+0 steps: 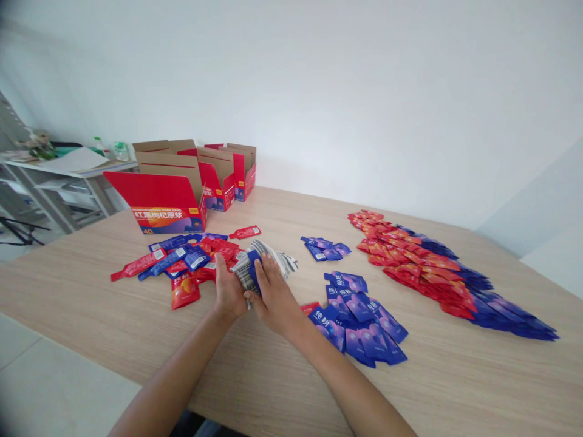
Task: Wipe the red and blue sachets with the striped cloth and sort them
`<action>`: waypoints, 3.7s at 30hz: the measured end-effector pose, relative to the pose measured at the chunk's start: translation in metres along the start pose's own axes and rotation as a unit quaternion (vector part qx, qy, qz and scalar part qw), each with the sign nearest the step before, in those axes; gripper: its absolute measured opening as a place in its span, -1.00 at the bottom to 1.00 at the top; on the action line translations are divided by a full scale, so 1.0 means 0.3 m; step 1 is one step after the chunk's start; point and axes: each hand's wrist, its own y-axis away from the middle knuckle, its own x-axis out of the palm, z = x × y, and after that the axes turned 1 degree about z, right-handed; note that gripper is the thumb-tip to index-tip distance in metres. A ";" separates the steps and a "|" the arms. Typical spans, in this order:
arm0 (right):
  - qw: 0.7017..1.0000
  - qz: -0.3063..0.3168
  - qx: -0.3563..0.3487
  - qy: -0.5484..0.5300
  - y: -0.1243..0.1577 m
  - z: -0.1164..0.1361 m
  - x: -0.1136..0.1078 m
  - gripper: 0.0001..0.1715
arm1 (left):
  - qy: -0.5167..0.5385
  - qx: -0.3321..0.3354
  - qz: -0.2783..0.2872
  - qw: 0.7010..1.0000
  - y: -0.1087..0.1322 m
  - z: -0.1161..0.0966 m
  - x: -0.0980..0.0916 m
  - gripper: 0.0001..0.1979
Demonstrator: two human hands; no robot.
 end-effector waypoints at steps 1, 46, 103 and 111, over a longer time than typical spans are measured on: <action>1.000 -0.003 -0.009 -0.011 -0.001 0.009 0.003 -0.10 | -0.008 0.007 -0.013 1.000 0.001 -0.001 -0.001 -0.03; 0.973 -0.153 0.143 0.092 -0.031 -0.063 -0.120 -0.51 | -0.007 -0.123 0.098 0.988 0.042 0.111 0.000 -0.09; 0.981 0.152 -0.047 0.112 -0.046 0.096 -0.157 -0.29 | -0.015 -0.002 -0.039 0.999 0.008 -0.032 -0.001 -0.02; 0.985 0.123 -0.105 0.060 -0.054 0.087 -0.131 -0.45 | -0.065 0.015 -0.066 0.996 0.013 -0.012 -0.022 -0.20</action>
